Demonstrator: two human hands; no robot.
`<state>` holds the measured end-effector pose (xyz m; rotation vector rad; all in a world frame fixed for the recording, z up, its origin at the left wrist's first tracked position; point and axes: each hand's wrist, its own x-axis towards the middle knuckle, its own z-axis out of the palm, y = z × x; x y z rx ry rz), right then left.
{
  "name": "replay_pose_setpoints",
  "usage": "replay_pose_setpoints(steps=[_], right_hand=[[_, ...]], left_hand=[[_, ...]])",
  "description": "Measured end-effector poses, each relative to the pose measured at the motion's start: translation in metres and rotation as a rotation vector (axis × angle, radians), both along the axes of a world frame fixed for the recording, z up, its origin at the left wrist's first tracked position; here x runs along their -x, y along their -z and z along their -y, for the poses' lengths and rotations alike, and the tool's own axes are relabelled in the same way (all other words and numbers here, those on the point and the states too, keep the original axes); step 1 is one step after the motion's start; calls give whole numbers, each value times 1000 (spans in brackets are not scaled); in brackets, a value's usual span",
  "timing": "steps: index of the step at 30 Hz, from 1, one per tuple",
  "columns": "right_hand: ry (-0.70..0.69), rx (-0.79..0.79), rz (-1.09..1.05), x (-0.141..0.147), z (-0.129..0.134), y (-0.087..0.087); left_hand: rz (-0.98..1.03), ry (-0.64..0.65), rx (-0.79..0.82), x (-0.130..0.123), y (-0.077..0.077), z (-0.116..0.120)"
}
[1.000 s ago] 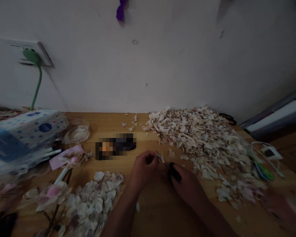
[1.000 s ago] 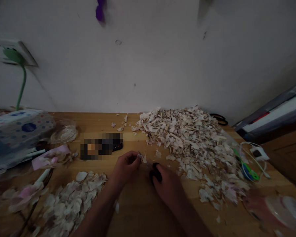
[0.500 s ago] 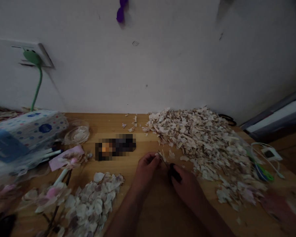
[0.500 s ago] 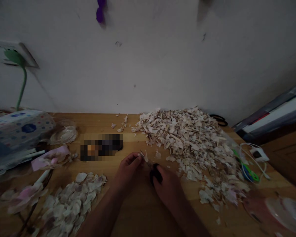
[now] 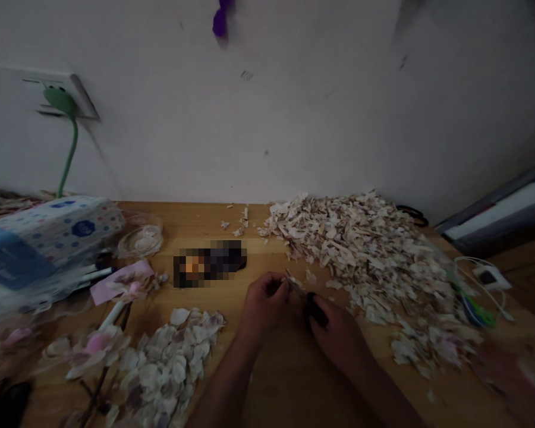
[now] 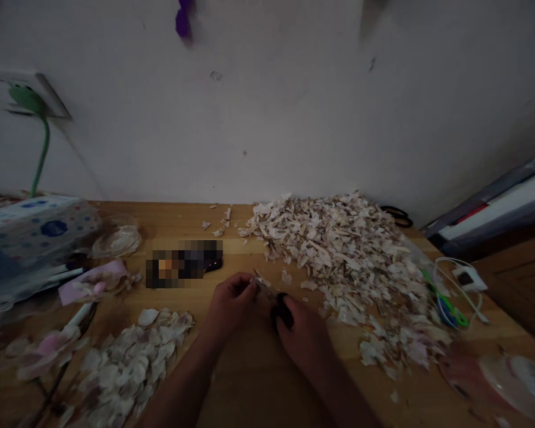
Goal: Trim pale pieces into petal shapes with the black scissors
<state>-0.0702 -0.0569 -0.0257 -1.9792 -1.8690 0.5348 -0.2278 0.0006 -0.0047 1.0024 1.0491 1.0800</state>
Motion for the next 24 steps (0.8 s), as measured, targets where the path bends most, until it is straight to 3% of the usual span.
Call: replay_pose_setpoints(steps=[5, 13, 24], right_hand=[[1, 5, 14, 0, 0, -1], [13, 7, -23, -1, -2, -1], [-6, 13, -46, -2, -1, -1]], left_hand=[[-50, 21, -35, 3, 2, -1], [127, 45, 35, -1, 9, 0], [-124, 55, -89, 6, -1, -2]])
